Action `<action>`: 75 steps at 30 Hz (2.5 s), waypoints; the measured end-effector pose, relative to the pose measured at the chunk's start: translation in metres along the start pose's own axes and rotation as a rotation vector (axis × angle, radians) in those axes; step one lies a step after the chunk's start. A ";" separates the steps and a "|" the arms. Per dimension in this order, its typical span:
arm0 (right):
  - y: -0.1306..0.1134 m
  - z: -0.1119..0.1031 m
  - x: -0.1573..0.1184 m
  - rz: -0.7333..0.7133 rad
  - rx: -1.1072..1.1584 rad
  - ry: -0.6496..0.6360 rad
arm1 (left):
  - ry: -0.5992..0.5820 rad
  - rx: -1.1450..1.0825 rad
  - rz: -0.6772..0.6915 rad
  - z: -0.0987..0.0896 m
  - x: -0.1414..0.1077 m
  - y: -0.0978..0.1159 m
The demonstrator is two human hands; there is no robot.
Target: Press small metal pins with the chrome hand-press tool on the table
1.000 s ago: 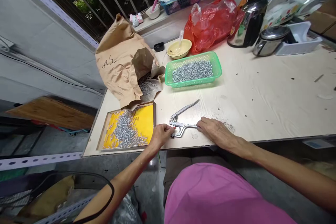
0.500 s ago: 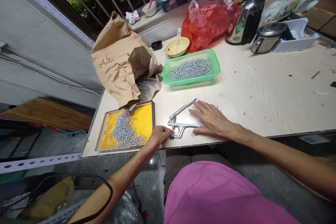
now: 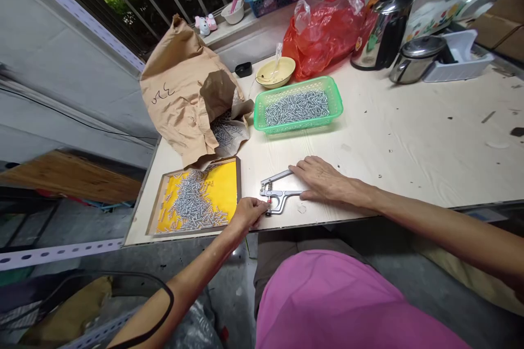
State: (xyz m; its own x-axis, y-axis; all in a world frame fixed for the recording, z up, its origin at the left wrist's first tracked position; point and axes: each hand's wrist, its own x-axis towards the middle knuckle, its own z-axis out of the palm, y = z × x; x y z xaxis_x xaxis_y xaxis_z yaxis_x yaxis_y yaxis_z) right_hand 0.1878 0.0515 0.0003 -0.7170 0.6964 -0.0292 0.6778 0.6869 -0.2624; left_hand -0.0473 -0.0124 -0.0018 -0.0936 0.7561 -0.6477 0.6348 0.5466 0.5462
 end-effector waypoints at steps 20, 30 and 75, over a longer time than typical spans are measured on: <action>0.000 -0.003 -0.024 0.085 0.026 0.001 | 0.088 0.924 0.973 0.022 0.027 0.065; 0.016 0.005 -0.005 0.108 0.015 -0.036 | 0.066 0.846 0.900 0.025 0.051 0.083; -0.023 -0.059 0.064 -0.204 0.009 0.580 | 0.602 0.473 0.832 0.031 -0.005 -0.009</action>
State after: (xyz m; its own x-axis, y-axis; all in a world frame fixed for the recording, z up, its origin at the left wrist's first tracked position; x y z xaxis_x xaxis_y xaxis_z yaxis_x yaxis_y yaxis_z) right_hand 0.1357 0.0928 0.0611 -0.6253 0.5524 0.5512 0.5327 0.8183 -0.2157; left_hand -0.0286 -0.0328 -0.0198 0.2202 0.9416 0.2548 0.8868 -0.3021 0.3497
